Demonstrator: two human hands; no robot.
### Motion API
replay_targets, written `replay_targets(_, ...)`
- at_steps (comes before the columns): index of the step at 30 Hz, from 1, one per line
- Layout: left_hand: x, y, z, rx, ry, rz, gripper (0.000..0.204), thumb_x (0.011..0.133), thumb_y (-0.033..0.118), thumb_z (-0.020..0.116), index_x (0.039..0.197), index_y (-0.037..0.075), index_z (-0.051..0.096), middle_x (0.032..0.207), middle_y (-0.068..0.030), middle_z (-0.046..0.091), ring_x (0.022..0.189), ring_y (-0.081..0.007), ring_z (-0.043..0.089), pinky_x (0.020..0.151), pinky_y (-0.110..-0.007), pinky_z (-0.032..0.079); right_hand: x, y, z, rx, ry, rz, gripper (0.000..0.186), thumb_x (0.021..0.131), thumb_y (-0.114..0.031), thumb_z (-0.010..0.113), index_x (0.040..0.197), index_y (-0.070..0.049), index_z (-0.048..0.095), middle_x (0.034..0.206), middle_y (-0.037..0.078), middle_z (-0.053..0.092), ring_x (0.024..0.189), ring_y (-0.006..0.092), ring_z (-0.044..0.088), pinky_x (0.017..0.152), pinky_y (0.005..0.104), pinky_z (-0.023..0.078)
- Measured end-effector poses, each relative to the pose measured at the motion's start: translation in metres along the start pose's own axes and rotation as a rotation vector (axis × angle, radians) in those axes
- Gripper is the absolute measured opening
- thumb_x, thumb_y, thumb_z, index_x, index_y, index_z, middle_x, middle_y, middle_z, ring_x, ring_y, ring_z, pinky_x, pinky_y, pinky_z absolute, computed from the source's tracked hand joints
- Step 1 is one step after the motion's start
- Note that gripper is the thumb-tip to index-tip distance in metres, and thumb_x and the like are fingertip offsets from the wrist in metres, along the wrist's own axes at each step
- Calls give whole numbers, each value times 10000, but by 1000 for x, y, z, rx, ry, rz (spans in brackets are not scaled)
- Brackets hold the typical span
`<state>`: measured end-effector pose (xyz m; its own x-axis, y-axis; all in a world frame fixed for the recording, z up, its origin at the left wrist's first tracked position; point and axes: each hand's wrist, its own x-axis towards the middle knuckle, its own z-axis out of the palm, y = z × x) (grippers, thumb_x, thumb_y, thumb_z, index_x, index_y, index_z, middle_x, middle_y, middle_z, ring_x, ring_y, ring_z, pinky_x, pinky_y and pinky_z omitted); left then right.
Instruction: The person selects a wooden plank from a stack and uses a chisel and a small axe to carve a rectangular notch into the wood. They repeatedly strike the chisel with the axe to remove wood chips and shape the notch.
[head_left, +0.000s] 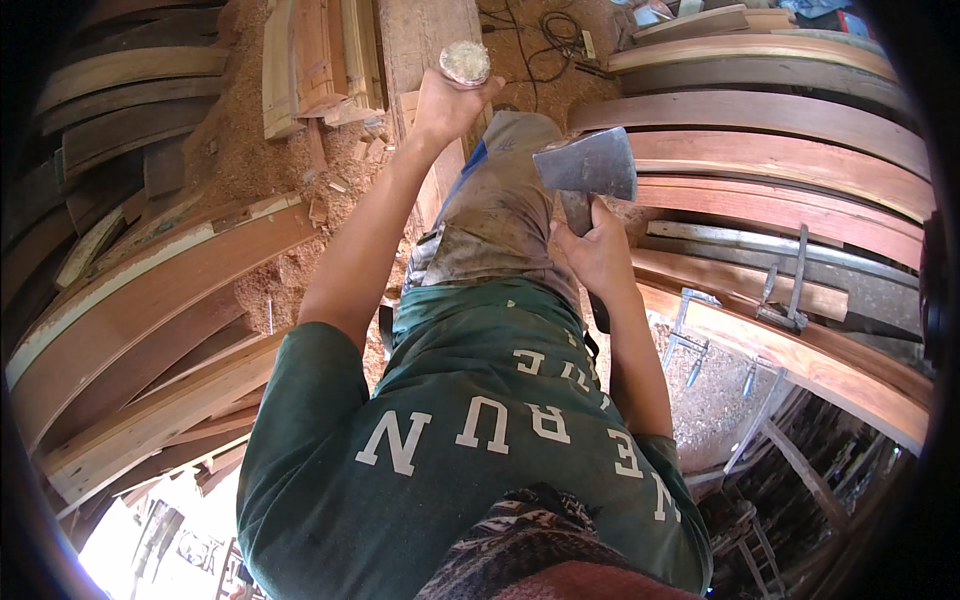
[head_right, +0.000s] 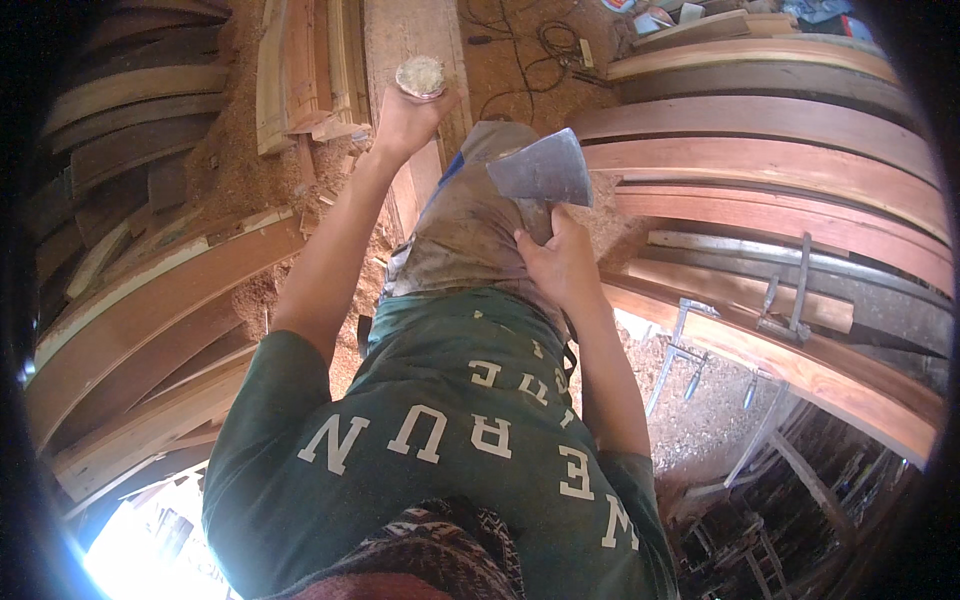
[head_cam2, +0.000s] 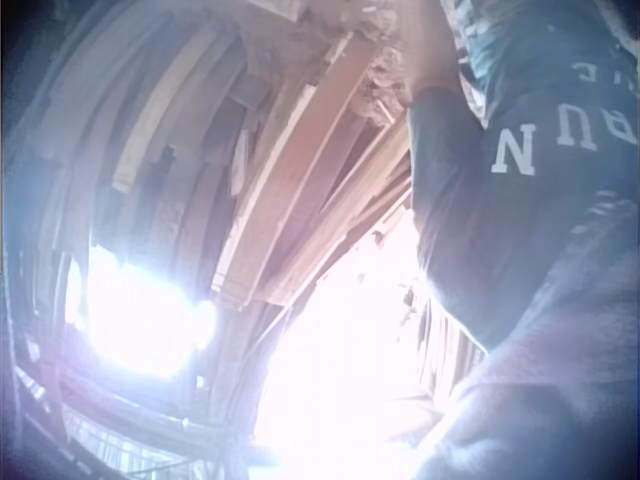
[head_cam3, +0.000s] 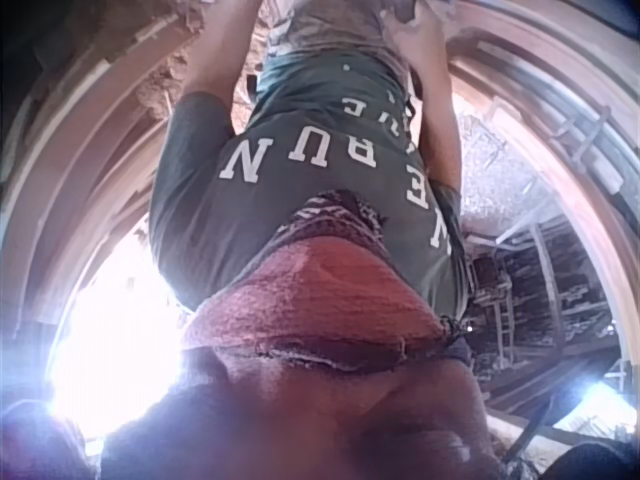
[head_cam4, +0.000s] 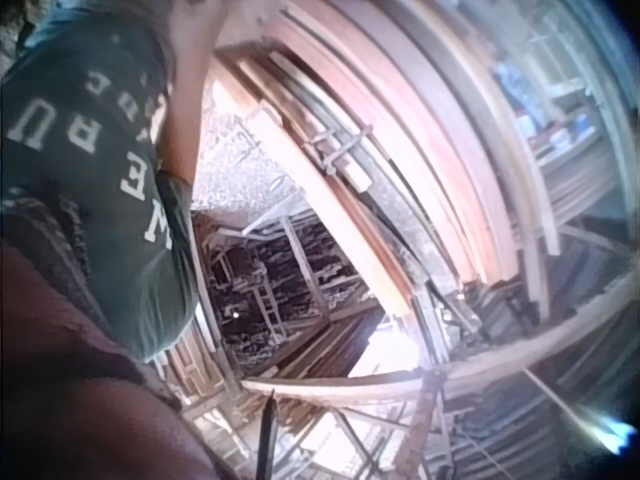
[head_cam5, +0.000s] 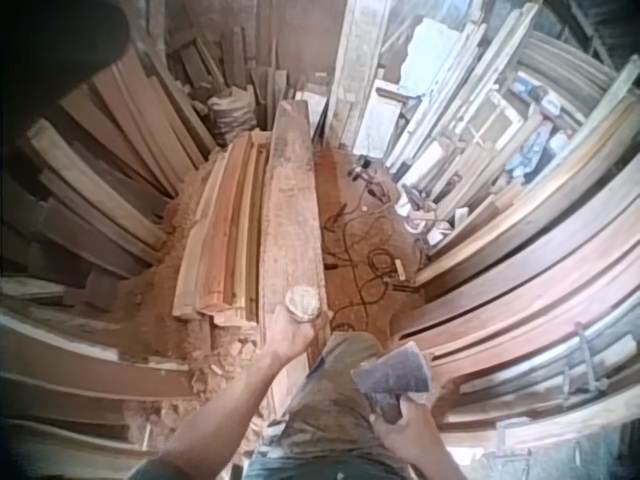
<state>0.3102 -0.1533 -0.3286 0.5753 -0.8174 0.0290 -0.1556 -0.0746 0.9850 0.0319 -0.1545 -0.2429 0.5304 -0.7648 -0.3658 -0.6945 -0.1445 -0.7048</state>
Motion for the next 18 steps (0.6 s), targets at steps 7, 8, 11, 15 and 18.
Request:
replay_targets(7, 7, -11, -19, -53, -24, -110, 226, 850, 171, 844, 830, 23, 674, 785, -16, 685, 737, -111, 609, 694, -324, 516, -1, -22, -11, 50, -1, 39, 463, 903, -143, 768, 1274, 75, 597, 1129, 168, 710, 1007, 209, 659, 943, 347, 519)
replay_targets(8, 6, -10, -20, -82, -18, -106, 224, 850, 169, 845, 841, 23, 675, 798, -14, 688, 749, -112, 613, 702, -324, 517, 0, -22, -12, 48, 7, 19, 466, 905, -145, 770, 1279, 71, 596, 1129, 163, 707, 1005, 202, 653, 941, 344, 518)
replay_targets(11, 3, -3, -17, -83, 8, -118, 218, 857, 167, 838, 862, 22, 675, 831, -12, 695, 779, -121, 620, 730, -328, 524, 3, -27, -16, 28, 37, -43, 439, 902, -194, 755, 1204, 83, 599, 1007, 258, 709, 898, 321, 704, 842, 402, 539)
replay_targets(15, 3, -11, -13, -45, 17, -82, 213, 867, 187, 839, 885, 1, 738, 848, -70, 761, 773, -136, 678, 728, -339, 559, 10, -60, -26, -78, 114, -222, 413, 904, -225, 746, 1139, 81, 600, 942, 314, 699, 852, 444, 716, 787, 454, 545)
replay_targets(18, -2, -7, -18, 15, -47, -52, 229, 878, 185, 829, 953, -13, 740, 883, -80, 768, 815, -149, 693, 757, -337, 566, 22, -92, -28, -33, 101, -259, 386, 915, -219, 736, 1133, 67, 593, 947, 319, 690, 863, 496, 690, 768, 490, 539)
